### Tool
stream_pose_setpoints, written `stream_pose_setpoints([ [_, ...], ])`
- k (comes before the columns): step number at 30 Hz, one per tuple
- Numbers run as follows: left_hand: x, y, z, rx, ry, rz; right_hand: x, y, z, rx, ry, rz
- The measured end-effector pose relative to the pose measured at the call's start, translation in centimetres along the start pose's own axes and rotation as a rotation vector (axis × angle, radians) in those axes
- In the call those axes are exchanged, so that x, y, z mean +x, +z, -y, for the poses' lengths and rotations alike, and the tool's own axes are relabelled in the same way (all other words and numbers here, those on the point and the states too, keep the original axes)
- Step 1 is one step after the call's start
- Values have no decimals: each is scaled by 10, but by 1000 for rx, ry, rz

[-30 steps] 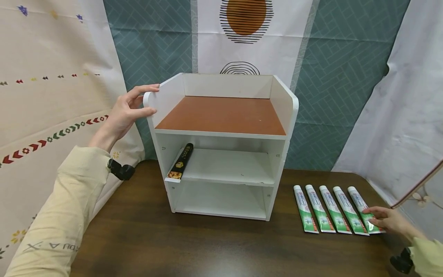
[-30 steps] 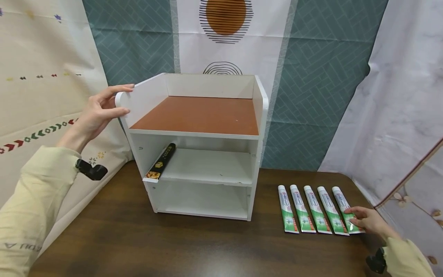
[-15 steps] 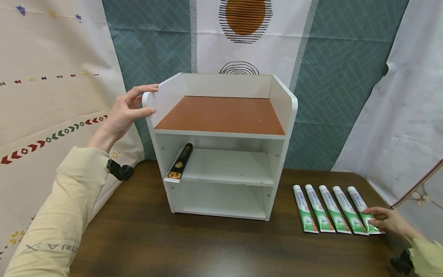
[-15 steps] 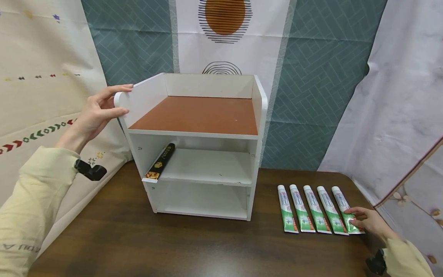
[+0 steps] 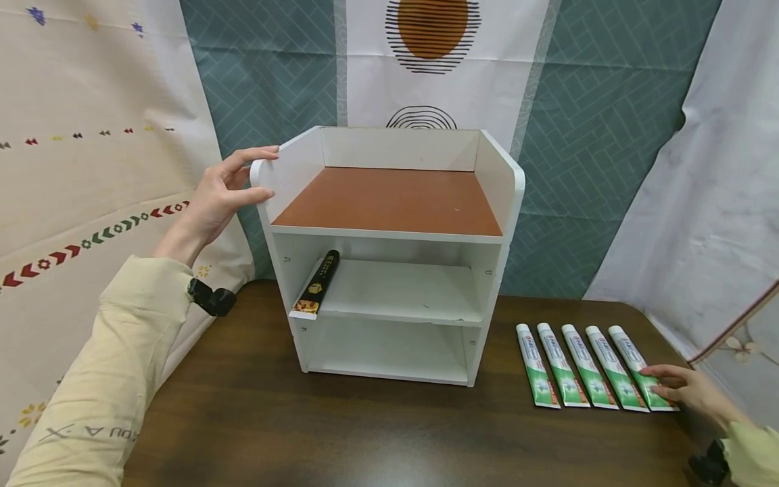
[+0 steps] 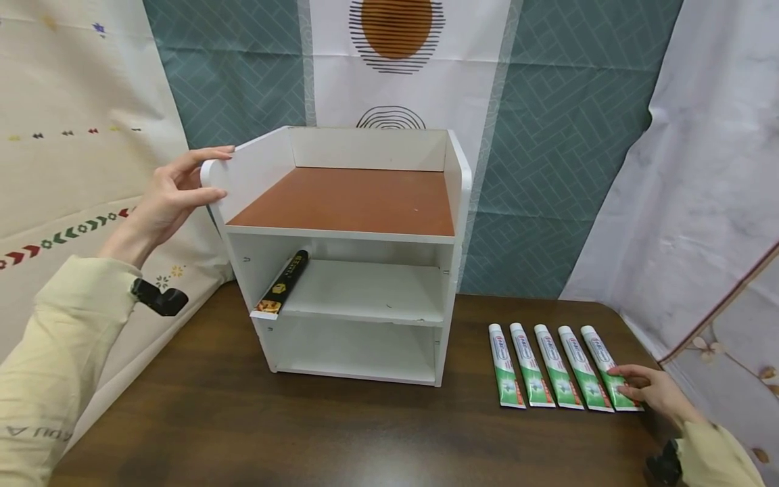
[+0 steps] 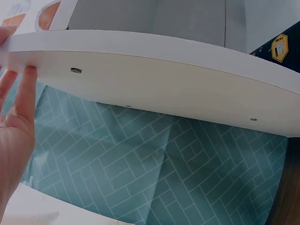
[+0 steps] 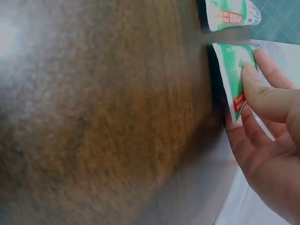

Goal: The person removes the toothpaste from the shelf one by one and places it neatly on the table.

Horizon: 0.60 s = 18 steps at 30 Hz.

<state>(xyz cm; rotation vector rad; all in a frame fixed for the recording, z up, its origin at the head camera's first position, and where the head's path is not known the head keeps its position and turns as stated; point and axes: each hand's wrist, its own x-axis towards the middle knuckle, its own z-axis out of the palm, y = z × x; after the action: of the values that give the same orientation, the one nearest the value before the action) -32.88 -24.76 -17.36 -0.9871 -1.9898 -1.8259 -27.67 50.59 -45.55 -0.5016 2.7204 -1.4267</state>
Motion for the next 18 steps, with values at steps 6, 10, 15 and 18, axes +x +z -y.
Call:
stream_pose_setpoints([
  [6, 0, -1, 0, -7, 7, 3, -2, 3, 2, -75, 93, -65],
  [10, 0, -1, 0, -14, 15, 4, -2, 2, 3, -82, 124, -63],
  [15, 0, -1, 1, -24, 22, 12, -3, 2, 1, -35, 56, -54],
  [18, 0, 0, 1, -24, 21, 14, -3, 4, 4, -120, 13, -133],
])
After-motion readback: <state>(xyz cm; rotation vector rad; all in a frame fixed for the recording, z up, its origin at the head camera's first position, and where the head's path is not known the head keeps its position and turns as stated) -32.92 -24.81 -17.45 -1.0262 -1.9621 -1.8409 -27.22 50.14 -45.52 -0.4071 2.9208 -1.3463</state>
